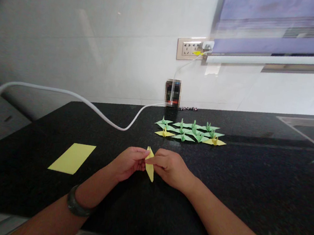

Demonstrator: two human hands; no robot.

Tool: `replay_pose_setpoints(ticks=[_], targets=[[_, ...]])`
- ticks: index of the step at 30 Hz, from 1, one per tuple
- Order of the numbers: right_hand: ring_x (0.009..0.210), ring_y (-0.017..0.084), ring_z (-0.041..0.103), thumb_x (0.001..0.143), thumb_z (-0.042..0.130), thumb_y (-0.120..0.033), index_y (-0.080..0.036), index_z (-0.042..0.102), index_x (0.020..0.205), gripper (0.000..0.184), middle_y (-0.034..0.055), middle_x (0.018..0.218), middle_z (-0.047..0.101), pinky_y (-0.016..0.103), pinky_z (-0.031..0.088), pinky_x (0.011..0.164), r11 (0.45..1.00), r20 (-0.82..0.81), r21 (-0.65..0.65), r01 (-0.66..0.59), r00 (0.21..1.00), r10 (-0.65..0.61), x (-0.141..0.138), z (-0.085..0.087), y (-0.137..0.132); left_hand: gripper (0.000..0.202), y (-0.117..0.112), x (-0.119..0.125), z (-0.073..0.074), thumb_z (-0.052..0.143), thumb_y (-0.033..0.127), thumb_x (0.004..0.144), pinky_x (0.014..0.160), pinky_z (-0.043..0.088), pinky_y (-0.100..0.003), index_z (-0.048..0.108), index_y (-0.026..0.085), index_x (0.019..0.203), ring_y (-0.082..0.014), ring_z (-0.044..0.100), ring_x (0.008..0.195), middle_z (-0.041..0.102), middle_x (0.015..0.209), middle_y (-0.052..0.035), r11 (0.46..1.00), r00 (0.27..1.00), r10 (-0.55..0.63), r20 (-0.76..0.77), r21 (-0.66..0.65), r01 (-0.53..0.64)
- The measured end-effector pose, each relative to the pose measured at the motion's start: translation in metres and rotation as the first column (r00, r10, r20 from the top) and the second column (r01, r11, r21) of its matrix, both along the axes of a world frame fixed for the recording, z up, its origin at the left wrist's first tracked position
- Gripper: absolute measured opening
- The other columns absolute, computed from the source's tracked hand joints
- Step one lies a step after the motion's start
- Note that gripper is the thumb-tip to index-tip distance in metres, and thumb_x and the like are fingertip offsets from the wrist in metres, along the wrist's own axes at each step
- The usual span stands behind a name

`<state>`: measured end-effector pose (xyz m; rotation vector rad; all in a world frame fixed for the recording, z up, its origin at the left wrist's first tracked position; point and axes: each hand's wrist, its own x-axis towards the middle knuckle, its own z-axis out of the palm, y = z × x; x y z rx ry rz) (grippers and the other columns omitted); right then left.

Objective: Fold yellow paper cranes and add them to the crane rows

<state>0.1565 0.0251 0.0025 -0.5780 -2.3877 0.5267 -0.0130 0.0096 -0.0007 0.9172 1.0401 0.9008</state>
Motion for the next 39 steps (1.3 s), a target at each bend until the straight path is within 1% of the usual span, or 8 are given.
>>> replay_pose_setpoints(ticks=[4,8,12,16,20,24,32,39], targets=[[0.067,0.011,0.051,0.079,0.046,-0.016,-0.021,0.063,0.09,0.021,0.0036,0.073,0.054,0.022,0.039,0.059,0.999,-0.005,-0.035,0.002,1.0,-0.002,0.001,0.0,0.0,0.024,-0.001,0.002,0.0,0.057,0.034,0.067,0.046,0.036,-0.019,0.056,0.01,0.062,-0.0054,0.044,0.044,0.047,0.05,0.001,1.0,0.999,0.014,-0.033,0.021,-0.013],[0.063,0.01,0.05,0.079,0.046,-0.021,-0.018,0.063,0.075,0.018,0.0017,0.067,0.052,0.021,0.038,0.057,0.976,-0.088,-0.2,0.087,0.99,-0.106,-0.005,0.003,-0.005,0.027,-0.002,0.003,-0.001,0.054,0.037,0.069,0.048,0.037,-0.02,0.057,0.01,0.063,-0.0062,0.045,0.046,0.049,0.053,0.0001,0.992,0.993,0.017,-0.118,0.126,-0.002],[0.053,0.008,0.041,0.074,0.053,-0.027,-0.015,0.057,0.065,0.015,-0.0022,0.057,0.044,0.019,0.033,0.048,0.902,-0.132,-0.385,0.196,0.955,-0.264,-0.011,0.0,-0.006,0.028,-0.003,0.005,0.0,0.052,0.037,0.07,0.05,0.039,-0.021,0.058,0.011,0.064,-0.0069,0.045,0.048,0.05,0.055,-0.0002,0.976,0.979,0.033,-0.203,0.217,0.012],[0.047,0.006,0.033,0.068,0.059,-0.029,-0.016,0.049,0.067,0.016,-0.0053,0.053,0.037,0.018,0.026,0.041,0.821,-0.166,-0.523,0.228,0.918,-0.361,-0.012,-0.01,-0.002,0.029,-0.004,0.007,0.001,0.052,0.037,0.07,0.051,0.041,-0.022,0.057,0.01,0.062,-0.0076,0.047,0.049,0.051,0.055,-0.0009,0.977,0.978,0.03,-0.204,0.212,0.014],[0.048,0.006,0.037,0.066,0.06,-0.03,-0.017,0.045,0.071,0.02,-0.0053,0.055,0.042,0.018,0.03,0.042,0.768,-0.203,-0.619,0.166,0.91,-0.361,-0.012,-0.014,0.003,0.037,-0.006,0.008,0.003,0.047,0.044,0.072,0.055,0.044,-0.025,0.058,0.01,0.066,-0.0087,0.049,0.051,0.052,0.057,-0.0019,0.982,0.991,0.016,-0.134,0.191,0.009],[0.048,0.006,0.04,0.066,0.06,-0.03,-0.018,0.044,0.082,0.026,-0.0059,0.057,0.042,0.018,0.032,0.042,0.724,-0.248,-0.685,0.081,0.908,-0.337,-0.012,-0.013,0.004,0.032,-0.008,0.008,0.005,0.057,0.042,0.066,0.057,0.044,-0.024,0.06,0.011,0.071,-0.0093,0.051,0.056,0.055,0.062,-0.0021,0.968,0.987,-0.02,-0.161,0.244,0.06],[0.047,0.005,0.038,0.067,0.06,-0.03,-0.016,0.051,0.077,0.02,-0.0053,0.056,0.044,0.017,0.031,0.042,0.739,-0.2,-0.666,0.102,0.93,-0.308,-0.011,-0.011,0.0,0.026,-0.009,0.011,0.006,0.055,0.038,0.068,0.052,0.042,-0.021,0.057,0.012,0.07,-0.0094,0.052,0.054,0.058,0.062,-0.0024,0.968,0.977,0.069,-0.201,0.249,-0.017],[0.044,0.006,0.043,0.059,0.065,-0.039,-0.015,0.048,0.064,0.029,-0.0045,0.053,0.047,0.019,0.04,0.04,0.606,-0.159,-0.794,0.051,0.944,-0.288,-0.01,-0.007,0.001,0.023,-0.01,0.009,0.008,0.055,0.034,0.069,0.051,0.039,-0.021,0.058,0.012,0.064,-0.0085,0.049,0.051,0.056,0.056,-0.0009,0.934,0.971,0.11,-0.212,0.356,-0.029]])
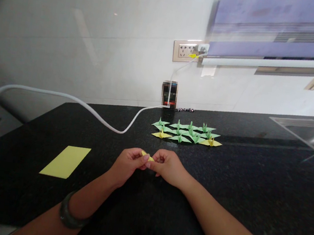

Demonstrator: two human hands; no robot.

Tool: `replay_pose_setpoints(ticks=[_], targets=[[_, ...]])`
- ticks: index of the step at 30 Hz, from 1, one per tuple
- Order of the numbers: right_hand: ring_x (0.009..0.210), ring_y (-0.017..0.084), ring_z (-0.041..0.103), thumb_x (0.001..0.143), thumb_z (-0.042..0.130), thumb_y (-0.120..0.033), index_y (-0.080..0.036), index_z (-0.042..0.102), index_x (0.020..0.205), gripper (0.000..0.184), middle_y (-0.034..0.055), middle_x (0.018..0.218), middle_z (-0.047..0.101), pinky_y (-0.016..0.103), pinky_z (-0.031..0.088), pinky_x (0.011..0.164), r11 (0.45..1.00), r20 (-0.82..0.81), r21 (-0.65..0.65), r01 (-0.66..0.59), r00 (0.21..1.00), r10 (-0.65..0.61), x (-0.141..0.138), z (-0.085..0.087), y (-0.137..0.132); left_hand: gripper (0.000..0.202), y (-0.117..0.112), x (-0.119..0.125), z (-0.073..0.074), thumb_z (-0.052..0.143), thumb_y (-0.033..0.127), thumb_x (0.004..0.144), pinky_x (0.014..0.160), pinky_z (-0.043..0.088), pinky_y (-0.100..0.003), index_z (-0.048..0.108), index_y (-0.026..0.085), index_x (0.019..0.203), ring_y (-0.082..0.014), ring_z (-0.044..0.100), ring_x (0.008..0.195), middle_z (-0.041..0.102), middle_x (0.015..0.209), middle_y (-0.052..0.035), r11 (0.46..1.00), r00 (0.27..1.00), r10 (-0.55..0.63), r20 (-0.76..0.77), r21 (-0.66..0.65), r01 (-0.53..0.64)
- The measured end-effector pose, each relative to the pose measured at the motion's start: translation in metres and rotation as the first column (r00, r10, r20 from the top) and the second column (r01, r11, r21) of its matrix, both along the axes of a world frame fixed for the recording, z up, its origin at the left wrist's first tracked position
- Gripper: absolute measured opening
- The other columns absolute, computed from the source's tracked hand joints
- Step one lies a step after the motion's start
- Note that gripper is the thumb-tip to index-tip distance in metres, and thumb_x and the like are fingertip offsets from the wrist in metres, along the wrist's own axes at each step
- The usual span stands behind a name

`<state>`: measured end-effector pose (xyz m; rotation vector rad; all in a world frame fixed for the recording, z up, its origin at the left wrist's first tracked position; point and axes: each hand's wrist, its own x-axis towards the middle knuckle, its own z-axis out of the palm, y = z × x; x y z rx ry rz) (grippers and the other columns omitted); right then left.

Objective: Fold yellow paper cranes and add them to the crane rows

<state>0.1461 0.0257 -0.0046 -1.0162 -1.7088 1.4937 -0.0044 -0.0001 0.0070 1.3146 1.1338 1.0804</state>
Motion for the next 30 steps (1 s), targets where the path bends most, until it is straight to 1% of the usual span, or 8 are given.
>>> replay_pose_setpoints(ticks=[7,10,13,16,18,20,24,30], targets=[[0.039,0.004,0.041,0.065,0.061,-0.038,-0.014,0.046,0.059,0.029,-0.0046,0.049,0.048,0.017,0.036,0.036,1.0,-0.074,0.003,-0.029,0.997,0.029,0.0,0.005,-0.006,0.031,-0.003,0.002,0.003,0.05,0.038,0.073,0.05,0.039,-0.021,0.057,0.011,0.06,-0.0087,0.048,0.05,0.054,0.053,-0.0003,1.0,1.0,-0.011,0.013,0.015,0.011],[0.036,0.004,0.04,0.066,0.06,-0.039,-0.015,0.046,0.059,0.029,-0.0052,0.046,0.047,0.016,0.033,0.034,0.999,-0.1,-0.01,0.03,0.995,-0.031,-0.003,0.006,-0.008,0.029,-0.003,0.004,0.002,0.051,0.04,0.071,0.051,0.041,-0.022,0.057,0.012,0.065,-0.0089,0.05,0.051,0.054,0.056,0.0001,0.998,0.995,0.013,0.095,-0.059,-0.008],[0.038,0.004,0.042,0.066,0.061,-0.04,-0.014,0.047,0.061,0.029,-0.0049,0.048,0.048,0.017,0.036,0.038,0.997,-0.136,-0.026,0.072,0.988,-0.075,-0.004,0.006,-0.008,0.027,-0.001,0.004,0.0,0.056,0.039,0.068,0.051,0.041,-0.022,0.056,0.012,0.068,-0.0089,0.05,0.051,0.054,0.057,0.0003,0.995,0.993,0.052,0.106,-0.085,-0.043],[0.044,0.006,0.047,0.072,0.054,-0.042,-0.013,0.05,0.065,0.03,-0.0012,0.057,0.054,0.019,0.041,0.045,0.994,-0.221,-0.103,-0.025,0.975,0.001,-0.002,0.004,-0.007,0.026,0.0,0.002,-0.002,0.054,0.038,0.07,0.048,0.038,-0.02,0.054,0.012,0.067,-0.0076,0.047,0.048,0.053,0.054,0.0006,0.998,0.992,0.051,0.112,-0.048,-0.045],[0.047,0.006,0.049,0.075,0.05,-0.041,-0.013,0.051,0.068,0.029,0.0006,0.062,0.056,0.021,0.042,0.049,0.981,-0.302,-0.17,-0.097,0.952,0.041,-0.001,0.003,-0.007,0.026,0.001,0.001,-0.003,0.05,0.037,0.073,0.048,0.037,-0.02,0.052,0.012,0.067,-0.0069,0.046,0.048,0.053,0.055,0.0003,0.999,0.989,0.015,0.145,-0.043,-0.008],[0.049,0.006,0.05,0.075,0.052,-0.039,-0.013,0.051,0.071,0.026,0.0008,0.065,0.056,0.021,0.043,0.051,0.969,-0.356,-0.207,-0.139,0.933,0.057,-0.001,0.002,-0.007,0.026,0.001,0.001,-0.004,0.048,0.038,0.075,0.048,0.036,-0.02,0.051,0.013,0.068,-0.0067,0.045,0.048,0.053,0.057,0.0001,0.998,0.984,-0.023,0.176,-0.054,0.033],[0.049,0.005,0.051,0.071,0.058,-0.035,-0.014,0.051,0.074,0.022,-0.0005,0.065,0.056,0.02,0.043,0.051,0.964,-0.376,-0.212,-0.158,0.924,0.069,-0.002,0.001,-0.008,0.028,0.001,0.001,-0.006,0.047,0.04,0.075,0.047,0.035,-0.02,0.051,0.013,0.069,-0.0069,0.046,0.049,0.051,0.057,0.0008,0.996,0.98,-0.037,0.197,-0.075,0.052],[0.05,0.006,0.051,0.071,0.058,-0.035,-0.014,0.051,0.076,0.022,-0.0007,0.065,0.056,0.021,0.044,0.052,0.965,-0.365,-0.214,-0.15,0.929,0.063,-0.001,0.0,-0.008,0.029,0.002,0.0,-0.008,0.048,0.042,0.073,0.048,0.037,-0.02,0.051,0.014,0.07,-0.0073,0.046,0.05,0.051,0.057,0.0013,0.995,0.977,-0.016,0.211,-0.093,0.036]])
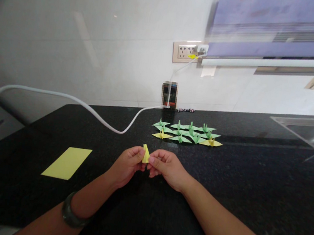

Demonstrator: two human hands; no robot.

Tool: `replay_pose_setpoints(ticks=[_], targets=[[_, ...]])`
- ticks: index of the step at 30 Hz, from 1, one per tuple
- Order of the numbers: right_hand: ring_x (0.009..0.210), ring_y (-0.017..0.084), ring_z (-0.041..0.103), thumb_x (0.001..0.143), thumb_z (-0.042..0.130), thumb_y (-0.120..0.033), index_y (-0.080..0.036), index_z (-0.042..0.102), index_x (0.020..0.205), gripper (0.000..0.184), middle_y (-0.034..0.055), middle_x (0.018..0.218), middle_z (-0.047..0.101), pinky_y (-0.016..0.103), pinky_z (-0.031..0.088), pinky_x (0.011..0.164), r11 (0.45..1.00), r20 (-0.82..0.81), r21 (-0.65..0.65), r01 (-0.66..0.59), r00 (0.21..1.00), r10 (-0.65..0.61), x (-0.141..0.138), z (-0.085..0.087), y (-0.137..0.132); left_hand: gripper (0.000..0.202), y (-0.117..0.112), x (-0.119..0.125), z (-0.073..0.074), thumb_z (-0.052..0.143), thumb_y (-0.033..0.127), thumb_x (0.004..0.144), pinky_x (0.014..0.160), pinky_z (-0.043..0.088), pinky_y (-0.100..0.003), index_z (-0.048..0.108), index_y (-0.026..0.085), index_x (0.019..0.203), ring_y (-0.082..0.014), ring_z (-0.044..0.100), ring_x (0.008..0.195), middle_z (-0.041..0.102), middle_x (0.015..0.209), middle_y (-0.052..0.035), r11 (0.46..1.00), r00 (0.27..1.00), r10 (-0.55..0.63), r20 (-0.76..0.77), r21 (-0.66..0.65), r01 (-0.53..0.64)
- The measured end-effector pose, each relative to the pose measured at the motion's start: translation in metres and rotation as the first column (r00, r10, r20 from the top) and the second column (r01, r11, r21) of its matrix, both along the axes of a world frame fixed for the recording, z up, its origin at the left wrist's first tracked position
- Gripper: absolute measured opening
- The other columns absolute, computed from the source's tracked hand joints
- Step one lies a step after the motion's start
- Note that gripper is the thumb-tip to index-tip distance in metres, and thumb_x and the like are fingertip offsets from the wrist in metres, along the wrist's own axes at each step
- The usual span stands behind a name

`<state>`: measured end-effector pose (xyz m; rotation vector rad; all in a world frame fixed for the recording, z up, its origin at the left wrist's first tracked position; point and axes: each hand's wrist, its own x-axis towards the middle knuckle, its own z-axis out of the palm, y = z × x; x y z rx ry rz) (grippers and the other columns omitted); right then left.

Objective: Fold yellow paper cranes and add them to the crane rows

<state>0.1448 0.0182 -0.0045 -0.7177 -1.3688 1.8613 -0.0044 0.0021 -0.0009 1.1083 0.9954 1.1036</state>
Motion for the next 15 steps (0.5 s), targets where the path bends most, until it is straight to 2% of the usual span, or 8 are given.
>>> replay_pose_setpoints(ticks=[3,6,9,12,15], targets=[[0.051,0.006,0.051,0.072,0.056,-0.034,-0.014,0.051,0.076,0.021,-0.0003,0.066,0.056,0.022,0.044,0.052,1.0,0.025,-0.002,0.003,1.0,-0.003,-0.0001,0.0009,-0.0002,0.029,-0.0006,0.0,0.0014,0.048,0.043,0.073,0.048,0.037,-0.02,0.052,0.014,0.07,-0.0074,0.046,0.05,0.051,0.058,0.0009,1.0,1.0,-0.013,0.017,-0.007,0.014],[0.05,0.006,0.051,0.071,0.057,-0.031,-0.014,0.05,0.073,0.019,-0.0007,0.065,0.056,0.021,0.043,0.051,0.998,0.071,0.058,0.026,0.997,-0.03,-0.0011,0.0012,-0.0001,0.029,-0.0012,0.0002,0.0043,0.05,0.042,0.071,0.048,0.038,-0.02,0.052,0.014,0.069,-0.0072,0.046,0.049,0.051,0.058,0.0008,1.0,0.999,-0.017,-0.027,0.014,0.018],[0.049,0.006,0.048,0.07,0.057,-0.03,-0.015,0.049,0.07,0.017,-0.0017,0.062,0.054,0.02,0.041,0.049,0.981,0.153,0.175,0.079,0.982,-0.106,-0.0024,-0.0005,0.001,0.027,-0.0009,0.0004,0.0061,0.056,0.04,0.067,0.045,0.037,-0.019,0.053,0.014,0.07,-0.0067,0.045,0.047,0.051,0.056,0.0019,0.994,0.99,0.079,-0.119,0.079,-0.07],[0.049,0.007,0.045,0.072,0.054,-0.028,-0.015,0.049,0.068,0.014,-0.0025,0.058,0.05,0.02,0.038,0.048,0.915,0.235,0.356,0.191,0.929,-0.286,-0.0027,-0.0041,0.0028,0.025,-0.0003,0.0008,0.0055,0.06,0.037,0.064,0.044,0.036,-0.018,0.054,0.014,0.07,-0.0069,0.045,0.045,0.051,0.053,0.003,0.97,0.962,0.212,-0.171,0.158,-0.185],[0.051,0.008,0.043,0.072,0.052,-0.027,-0.016,0.049,0.065,0.013,-0.0024,0.057,0.047,0.02,0.036,0.048,0.8,0.254,0.533,0.277,0.849,-0.463,-0.0011,-0.0076,0.005,0.022,-0.0007,0.0009,0.0034,0.063,0.034,0.061,0.05,0.04,-0.021,0.059,0.014,0.071,-0.0098,0.052,0.052,0.058,0.058,0.0001,0.967,0.956,0.195,-0.222,0.205,-0.15]])
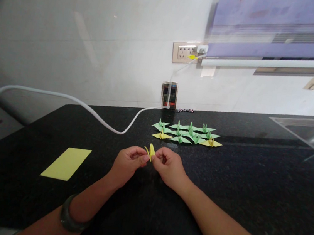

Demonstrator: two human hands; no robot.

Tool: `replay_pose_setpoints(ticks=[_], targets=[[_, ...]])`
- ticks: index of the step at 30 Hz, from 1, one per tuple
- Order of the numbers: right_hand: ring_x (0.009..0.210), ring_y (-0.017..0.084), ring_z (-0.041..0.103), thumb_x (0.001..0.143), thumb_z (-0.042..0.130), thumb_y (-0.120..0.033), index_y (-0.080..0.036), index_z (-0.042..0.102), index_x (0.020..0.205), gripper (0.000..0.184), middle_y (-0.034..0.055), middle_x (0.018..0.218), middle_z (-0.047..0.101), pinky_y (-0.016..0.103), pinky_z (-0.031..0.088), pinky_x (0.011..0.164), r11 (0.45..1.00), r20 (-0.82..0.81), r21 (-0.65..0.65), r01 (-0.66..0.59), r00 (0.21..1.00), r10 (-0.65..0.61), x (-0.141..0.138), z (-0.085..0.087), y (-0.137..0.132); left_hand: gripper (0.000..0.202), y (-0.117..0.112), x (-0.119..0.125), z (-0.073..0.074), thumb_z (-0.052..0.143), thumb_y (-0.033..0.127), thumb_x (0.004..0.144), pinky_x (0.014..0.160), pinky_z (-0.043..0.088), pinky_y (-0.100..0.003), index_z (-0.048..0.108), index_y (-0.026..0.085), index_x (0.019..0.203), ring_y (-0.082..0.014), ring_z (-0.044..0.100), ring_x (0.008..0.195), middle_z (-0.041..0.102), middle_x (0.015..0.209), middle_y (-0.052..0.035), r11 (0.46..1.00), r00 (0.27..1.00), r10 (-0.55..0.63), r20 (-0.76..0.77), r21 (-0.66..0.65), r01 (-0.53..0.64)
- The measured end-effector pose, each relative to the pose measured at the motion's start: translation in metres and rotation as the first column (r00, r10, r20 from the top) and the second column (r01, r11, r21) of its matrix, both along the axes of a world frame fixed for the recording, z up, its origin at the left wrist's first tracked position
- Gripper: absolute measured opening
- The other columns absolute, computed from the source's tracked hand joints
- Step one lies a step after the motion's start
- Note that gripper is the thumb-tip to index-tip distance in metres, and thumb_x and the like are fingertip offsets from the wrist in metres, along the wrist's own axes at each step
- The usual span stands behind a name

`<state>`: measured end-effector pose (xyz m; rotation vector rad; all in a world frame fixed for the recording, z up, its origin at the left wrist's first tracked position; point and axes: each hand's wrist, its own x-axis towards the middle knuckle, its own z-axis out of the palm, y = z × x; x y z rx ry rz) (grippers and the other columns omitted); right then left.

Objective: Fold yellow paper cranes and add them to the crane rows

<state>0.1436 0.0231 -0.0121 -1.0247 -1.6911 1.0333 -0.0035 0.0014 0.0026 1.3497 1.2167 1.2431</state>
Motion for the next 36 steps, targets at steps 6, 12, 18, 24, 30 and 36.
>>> replay_pose_setpoints(ticks=[6,12,18,24,30,36], targets=[[0.052,0.009,0.042,0.073,0.051,-0.028,-0.017,0.051,0.066,0.013,-0.0017,0.057,0.048,0.021,0.034,0.048,0.992,0.082,0.121,0.02,0.996,-0.03,0.002,0.001,0.001,0.023,0.0,-0.001,-0.005,0.061,0.029,0.063,0.062,0.045,-0.026,0.064,0.015,0.08,-0.0169,0.06,0.067,0.066,0.075,-0.0066,0.999,0.995,-0.022,-0.095,0.04,0.026],[0.055,0.01,0.044,0.076,0.05,-0.027,-0.017,0.055,0.069,0.013,-0.0005,0.06,0.051,0.022,0.035,0.051,0.98,0.15,0.191,-0.051,0.989,0.022,0.003,0.009,-0.002,0.017,0.0,-0.003,-0.003,0.057,0.025,0.066,0.067,0.046,-0.028,0.065,0.017,0.079,-0.0171,0.059,0.072,0.065,0.08,-0.0061,0.992,0.986,-0.009,-0.168,0.123,0.03],[0.071,0.014,0.051,0.076,0.05,-0.026,-0.019,0.056,0.089,0.015,0.004,0.081,0.056,0.025,0.042,0.061,0.98,0.084,0.19,-0.066,0.995,0.051,0.004,0.01,-0.001,0.009,0.0,-0.007,0.004,0.058,0.023,0.066,0.074,0.045,-0.027,0.064,0.016,0.066,-0.0179,0.056,0.085,0.061,0.093,-0.0079,0.98,0.985,-0.031,-0.171,0.191,0.064],[0.08,0.015,0.052,0.078,0.047,-0.02,-0.02,0.058,0.09,0.017,0.0038,0.084,0.058,0.029,0.04,0.074,0.954,0.142,0.256,-0.157,0.982,0.123,0.005,0.013,-0.001,0.012,0.0,-0.008,0.006,0.053,0.024,0.071,0.073,0.044,-0.027,0.063,0.017,0.071,-0.0168,0.057,0.081,0.062,0.088,-0.0068,0.974,0.959,-0.09,-0.268,0.177,0.141],[0.065,0.013,0.051,0.075,0.052,-0.025,-0.018,0.058,0.078,0.01,0.002,0.071,0.057,0.024,0.04,0.06,0.985,0.13,0.171,-0.008,0.991,-0.015,0.004,0.007,0.001,0.013,0.002,-0.008,0.003,0.054,0.025,0.07,0.07,0.043,-0.026,0.064,0.017,0.071,-0.0162,0.057,0.077,0.062,0.082,-0.0062,0.97,0.948,0.003,-0.317,0.231,0.074],[0.058,0.01,0.047,0.073,0.053,-0.028,-0.016,0.053,0.074,0.012,-0.0002,0.065,0.052,0.021,0.038,0.052,0.999,-0.019,0.045,-0.027,0.999,0.028,0.0,0.005,-0.003,0.018,0.001,-0.006,0.001,0.062,0.023,0.063,0.055,0.042,-0.022,0.057,0.015,0.078,-0.0124,0.056,0.058,0.061,0.065,-0.002,0.998,0.997,0.021,-0.079,0.059,-0.016]])
